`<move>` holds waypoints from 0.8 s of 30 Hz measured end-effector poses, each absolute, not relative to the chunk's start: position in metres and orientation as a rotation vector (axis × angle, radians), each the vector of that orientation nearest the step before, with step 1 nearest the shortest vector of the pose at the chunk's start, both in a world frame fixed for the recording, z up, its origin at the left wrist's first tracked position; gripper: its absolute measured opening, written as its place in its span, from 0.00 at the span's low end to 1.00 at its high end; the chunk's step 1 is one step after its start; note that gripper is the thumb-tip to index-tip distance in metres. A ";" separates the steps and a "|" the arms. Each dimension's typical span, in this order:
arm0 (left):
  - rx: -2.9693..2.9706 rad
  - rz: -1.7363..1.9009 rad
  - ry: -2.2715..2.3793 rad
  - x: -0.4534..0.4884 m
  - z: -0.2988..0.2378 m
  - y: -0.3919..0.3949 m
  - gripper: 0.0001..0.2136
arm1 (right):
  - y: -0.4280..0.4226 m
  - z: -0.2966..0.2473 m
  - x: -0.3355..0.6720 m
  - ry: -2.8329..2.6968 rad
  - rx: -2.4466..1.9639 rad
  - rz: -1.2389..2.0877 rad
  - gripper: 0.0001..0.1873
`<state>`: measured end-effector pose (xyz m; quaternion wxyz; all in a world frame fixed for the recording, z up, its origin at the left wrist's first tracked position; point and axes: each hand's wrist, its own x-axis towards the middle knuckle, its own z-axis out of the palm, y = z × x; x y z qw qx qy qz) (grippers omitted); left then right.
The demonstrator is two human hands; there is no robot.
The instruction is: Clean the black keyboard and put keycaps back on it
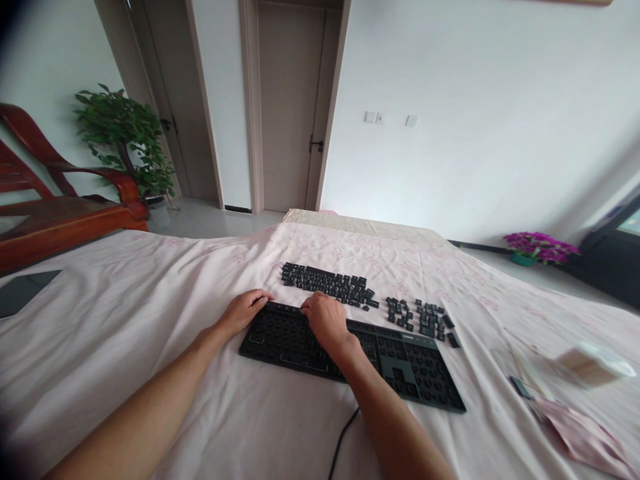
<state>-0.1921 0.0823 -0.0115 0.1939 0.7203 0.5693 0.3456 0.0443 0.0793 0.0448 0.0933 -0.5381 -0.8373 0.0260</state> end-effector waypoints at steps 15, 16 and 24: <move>2.052 0.962 1.590 -0.193 -0.014 0.084 0.15 | 0.069 0.039 0.026 -2.610 -1.591 -0.272 0.15; 2.052 0.959 1.592 -0.193 -0.014 0.084 0.15 | 0.067 0.039 0.024 -2.632 -1.591 -0.293 0.14; 2.054 0.954 1.605 -0.193 -0.014 0.084 0.15 | 0.052 0.042 0.018 -2.737 -1.576 -0.330 0.14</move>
